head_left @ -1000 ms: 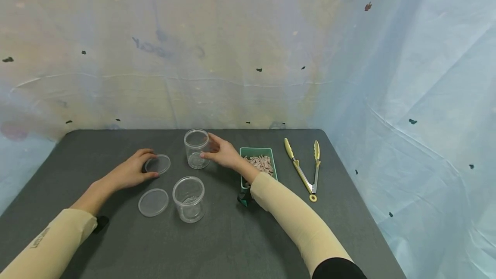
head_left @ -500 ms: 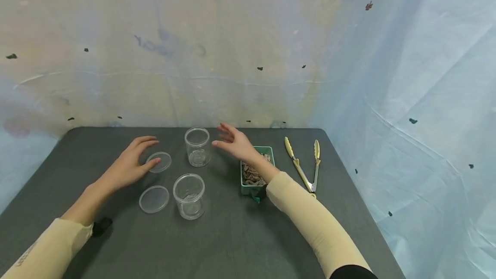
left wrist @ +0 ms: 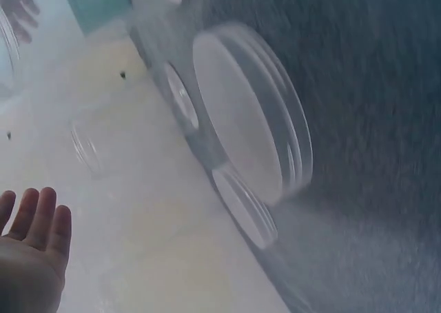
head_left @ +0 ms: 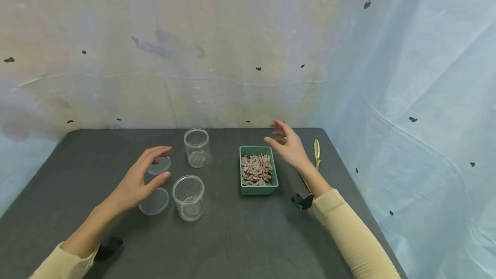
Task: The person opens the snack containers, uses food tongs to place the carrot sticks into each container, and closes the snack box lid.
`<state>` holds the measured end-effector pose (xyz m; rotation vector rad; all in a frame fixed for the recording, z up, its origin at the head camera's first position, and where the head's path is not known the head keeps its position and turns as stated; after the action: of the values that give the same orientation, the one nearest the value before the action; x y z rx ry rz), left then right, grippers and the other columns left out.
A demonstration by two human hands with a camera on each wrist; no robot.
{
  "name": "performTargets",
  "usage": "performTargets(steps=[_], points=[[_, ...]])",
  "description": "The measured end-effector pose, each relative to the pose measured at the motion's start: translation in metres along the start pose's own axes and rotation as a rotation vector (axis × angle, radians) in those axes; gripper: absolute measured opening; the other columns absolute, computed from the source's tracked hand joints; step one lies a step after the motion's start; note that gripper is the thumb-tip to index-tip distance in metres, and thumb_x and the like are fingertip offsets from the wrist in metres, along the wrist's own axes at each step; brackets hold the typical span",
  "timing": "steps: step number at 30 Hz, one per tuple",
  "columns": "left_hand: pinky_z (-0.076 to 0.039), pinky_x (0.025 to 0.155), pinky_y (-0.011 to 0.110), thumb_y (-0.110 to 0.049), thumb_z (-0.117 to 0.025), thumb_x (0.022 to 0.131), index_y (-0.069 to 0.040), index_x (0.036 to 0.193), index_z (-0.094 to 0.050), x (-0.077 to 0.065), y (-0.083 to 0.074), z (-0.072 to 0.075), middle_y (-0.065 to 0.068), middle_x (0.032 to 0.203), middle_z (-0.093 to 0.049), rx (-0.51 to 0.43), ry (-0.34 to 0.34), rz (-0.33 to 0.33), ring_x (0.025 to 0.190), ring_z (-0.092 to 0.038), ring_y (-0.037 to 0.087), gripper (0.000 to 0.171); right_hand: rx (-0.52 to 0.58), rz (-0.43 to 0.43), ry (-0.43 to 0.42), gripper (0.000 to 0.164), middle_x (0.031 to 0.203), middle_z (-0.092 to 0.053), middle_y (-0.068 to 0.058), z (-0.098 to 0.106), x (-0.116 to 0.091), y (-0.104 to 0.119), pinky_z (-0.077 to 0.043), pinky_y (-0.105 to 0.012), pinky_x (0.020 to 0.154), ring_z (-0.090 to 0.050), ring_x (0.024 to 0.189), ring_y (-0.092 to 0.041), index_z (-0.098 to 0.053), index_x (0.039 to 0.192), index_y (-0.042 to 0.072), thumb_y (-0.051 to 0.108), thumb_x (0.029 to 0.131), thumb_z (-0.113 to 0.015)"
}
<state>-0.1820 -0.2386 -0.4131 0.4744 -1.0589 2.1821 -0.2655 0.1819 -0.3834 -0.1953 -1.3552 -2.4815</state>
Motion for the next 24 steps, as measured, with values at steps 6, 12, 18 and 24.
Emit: performTargets(steps=[6, 12, 18, 24], points=[[-0.029, 0.107, 0.014, -0.006, -0.082, 0.087, -0.007, 0.159, -0.038, -0.006, -0.009, -0.017, 0.01, 0.156, -0.044, -0.04, 0.106, 0.058, 0.139, -0.041, 0.013, 0.084, -0.216, -0.159, -0.096, 0.077, 0.151, -0.044, -0.022, 0.04, -0.027, -0.053, -0.045, -0.058, 0.107, -0.048, 0.134, -0.042, -0.032, 0.161, 0.003, 0.034, 0.102, -0.069], [-0.03, 0.107, 0.016, -0.016, -0.09, 0.082, -0.014, 0.162, -0.034, -0.012, -0.011, -0.033, 0.008, 0.155, -0.044, -0.064, 0.173, 0.081, 0.139, -0.042, 0.016, 0.097, -0.414, -0.257, -0.046, 0.088, 0.145, -0.041, -0.032, 0.061, -0.051, -0.098, -0.041, -0.065, 0.105, -0.041, 0.134, -0.05, -0.029, 0.158, -0.007, 0.038, 0.097, -0.073], [-0.039, 0.102, 0.023, -0.029, -0.092, 0.082, -0.02, 0.161, -0.034, -0.017, -0.008, -0.04, -0.001, 0.151, -0.046, -0.038, 0.207, 0.107, 0.13, -0.049, 0.017, 0.098, -0.508, -0.32, 0.053, 0.105, 0.152, -0.03, -0.039, 0.067, -0.068, -0.12, -0.036, -0.07, 0.109, -0.029, 0.141, -0.058, -0.024, 0.158, -0.012, 0.049, 0.091, -0.078], [-0.044, 0.102, 0.024, -0.038, -0.09, 0.084, -0.022, 0.158, -0.038, -0.02, -0.004, -0.042, -0.003, 0.152, -0.048, -0.027, 0.254, 0.154, 0.129, -0.053, 0.018, 0.092, -0.553, -0.346, 0.125, 0.118, 0.146, -0.034, -0.041, 0.066, -0.077, -0.128, -0.045, -0.066, 0.101, -0.045, 0.13, -0.054, -0.021, 0.157, -0.015, 0.058, 0.086, -0.08]])
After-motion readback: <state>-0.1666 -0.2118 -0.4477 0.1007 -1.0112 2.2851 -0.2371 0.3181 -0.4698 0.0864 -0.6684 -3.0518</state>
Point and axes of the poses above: each hand's wrist, its own x-axis towards the middle knuckle, its own z-axis out of the back of the hand, y = z × x, the point moved 2 cm from there along x, towards the middle knuckle
